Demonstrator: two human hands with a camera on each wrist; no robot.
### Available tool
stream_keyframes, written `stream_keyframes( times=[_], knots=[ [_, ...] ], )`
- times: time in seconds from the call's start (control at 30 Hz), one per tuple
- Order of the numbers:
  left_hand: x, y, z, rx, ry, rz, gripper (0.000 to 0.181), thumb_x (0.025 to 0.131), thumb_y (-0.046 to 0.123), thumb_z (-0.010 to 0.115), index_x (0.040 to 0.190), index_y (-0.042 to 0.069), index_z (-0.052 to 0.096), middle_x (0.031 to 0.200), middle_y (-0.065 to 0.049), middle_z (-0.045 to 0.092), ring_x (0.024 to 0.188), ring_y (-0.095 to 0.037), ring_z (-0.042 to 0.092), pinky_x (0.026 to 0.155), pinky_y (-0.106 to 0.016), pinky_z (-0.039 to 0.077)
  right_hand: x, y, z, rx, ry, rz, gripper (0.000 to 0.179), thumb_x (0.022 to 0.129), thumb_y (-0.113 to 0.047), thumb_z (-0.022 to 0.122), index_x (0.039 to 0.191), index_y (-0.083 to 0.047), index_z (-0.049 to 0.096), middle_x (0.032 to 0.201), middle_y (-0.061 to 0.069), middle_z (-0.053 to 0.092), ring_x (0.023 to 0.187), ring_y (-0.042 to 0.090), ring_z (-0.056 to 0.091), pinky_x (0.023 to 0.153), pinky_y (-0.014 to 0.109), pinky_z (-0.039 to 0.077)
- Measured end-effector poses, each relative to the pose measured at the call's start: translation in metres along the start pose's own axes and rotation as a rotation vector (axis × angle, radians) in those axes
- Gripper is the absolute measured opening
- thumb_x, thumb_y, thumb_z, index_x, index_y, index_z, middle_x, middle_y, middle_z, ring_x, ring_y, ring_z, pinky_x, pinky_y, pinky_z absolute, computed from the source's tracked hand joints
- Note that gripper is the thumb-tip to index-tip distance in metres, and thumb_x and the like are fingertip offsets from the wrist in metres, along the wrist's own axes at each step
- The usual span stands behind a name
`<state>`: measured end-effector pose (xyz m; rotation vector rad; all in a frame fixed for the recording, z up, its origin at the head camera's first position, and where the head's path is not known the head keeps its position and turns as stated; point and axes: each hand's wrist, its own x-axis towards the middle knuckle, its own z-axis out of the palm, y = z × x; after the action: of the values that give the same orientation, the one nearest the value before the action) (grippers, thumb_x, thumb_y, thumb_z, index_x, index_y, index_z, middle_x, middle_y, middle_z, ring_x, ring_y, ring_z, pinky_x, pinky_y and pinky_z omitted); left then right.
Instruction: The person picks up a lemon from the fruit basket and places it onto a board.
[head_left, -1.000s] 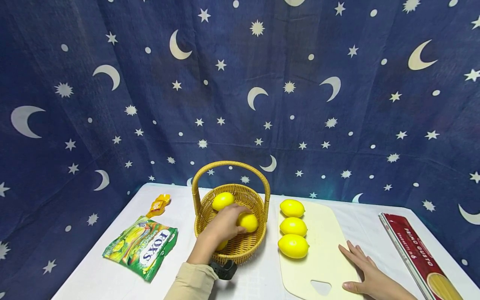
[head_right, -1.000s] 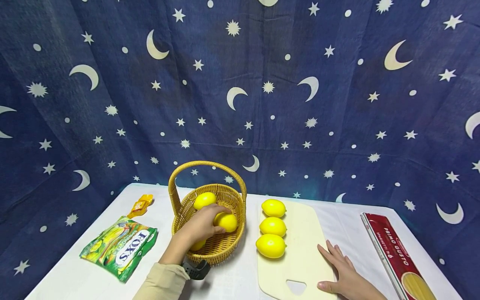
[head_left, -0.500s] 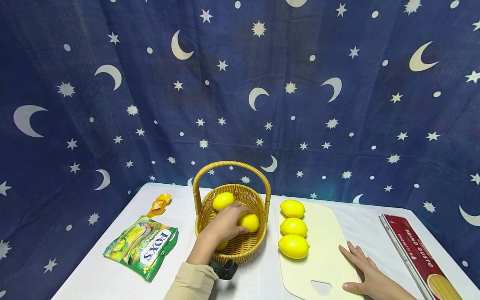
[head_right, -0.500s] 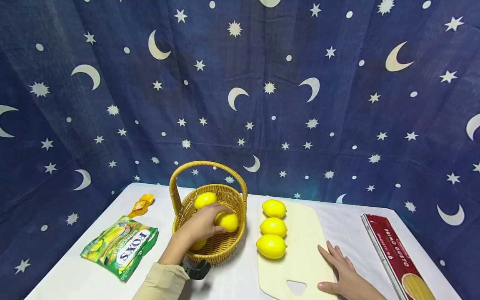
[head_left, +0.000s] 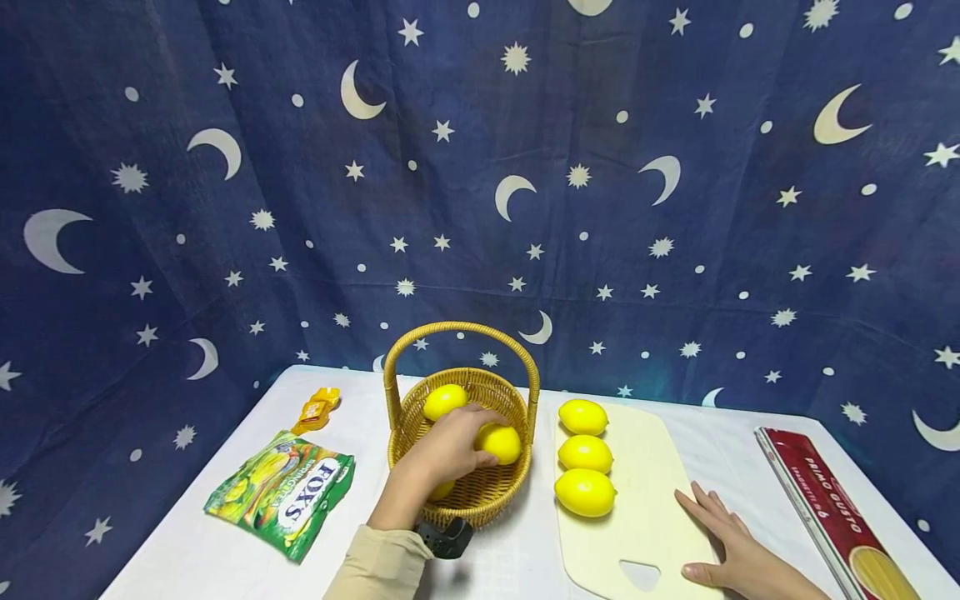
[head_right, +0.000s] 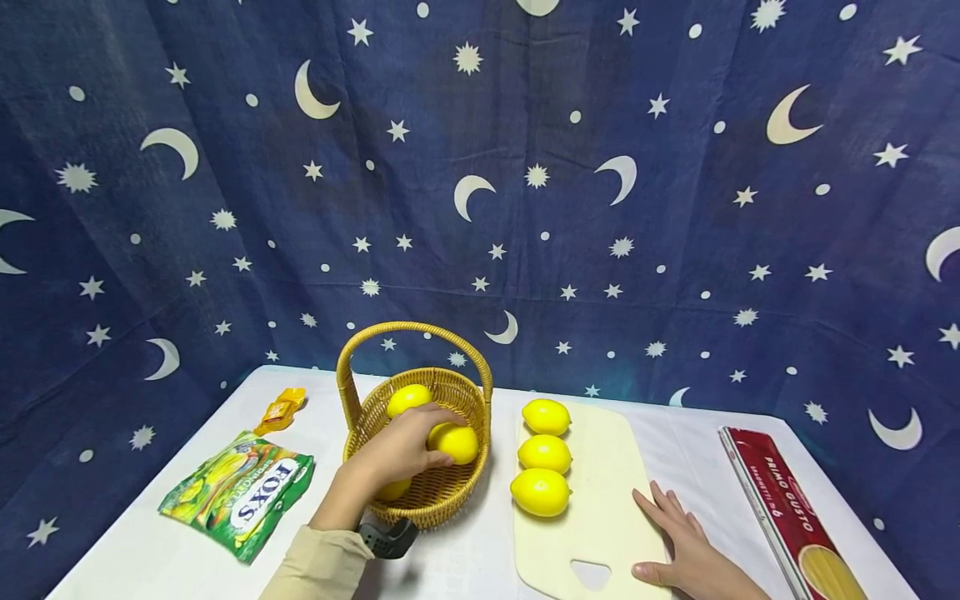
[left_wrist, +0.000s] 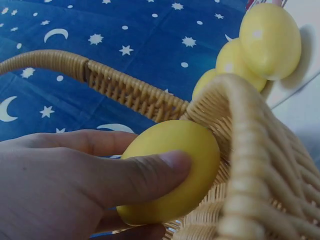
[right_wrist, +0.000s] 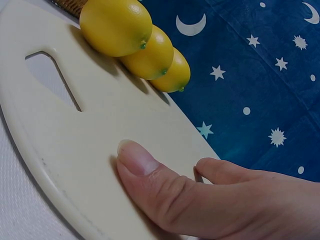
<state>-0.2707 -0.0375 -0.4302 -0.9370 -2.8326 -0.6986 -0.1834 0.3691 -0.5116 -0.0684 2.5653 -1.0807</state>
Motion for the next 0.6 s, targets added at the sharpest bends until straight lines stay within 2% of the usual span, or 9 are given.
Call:
stream_keyframes(
  times=[0.13, 0.43, 0.6],
  knots=[
    [-0.001, 0.003, -0.004, 0.005, -0.006, 0.011, 0.046, 0.079, 0.023, 0.077, 0.122, 0.018, 0.063, 0.121, 0.001, 0.063, 0.114, -0.019, 0.056, 0.101, -0.036, 0.045, -0.001, 0.001, 0.001, 0.015, 0.007, -0.025, 0.102, 0.073, -0.033, 0.079, 0.148, 0.004, 0.020, 0.149, 0.039, -0.005, 0.133, 0.055, -0.024, 0.094, 0.074, -0.023],
    [-0.007, 0.011, -0.018, -0.036, -0.035, -0.014, 0.047, 0.079, 0.024, 0.077, 0.123, 0.023, 0.062, 0.124, 0.004, 0.061, 0.115, -0.018, 0.055, 0.099, -0.038, 0.046, 0.001, -0.003, 0.001, -0.016, 0.005, 0.037, 0.106, 0.071, -0.038, 0.078, 0.149, 0.000, 0.017, 0.150, 0.036, -0.005, 0.134, 0.054, -0.023, 0.094, 0.075, -0.020],
    [-0.008, 0.018, -0.023, -0.041, -0.042, 0.003, 0.046, 0.079, 0.025, 0.077, 0.122, 0.026, 0.062, 0.122, 0.007, 0.061, 0.114, -0.017, 0.055, 0.098, -0.037, 0.046, 0.000, -0.004, 0.001, -0.019, 0.011, 0.038, 0.107, 0.071, -0.038, 0.079, 0.149, 0.001, 0.018, 0.151, 0.036, -0.005, 0.134, 0.054, -0.021, 0.094, 0.075, -0.018]
  ],
)
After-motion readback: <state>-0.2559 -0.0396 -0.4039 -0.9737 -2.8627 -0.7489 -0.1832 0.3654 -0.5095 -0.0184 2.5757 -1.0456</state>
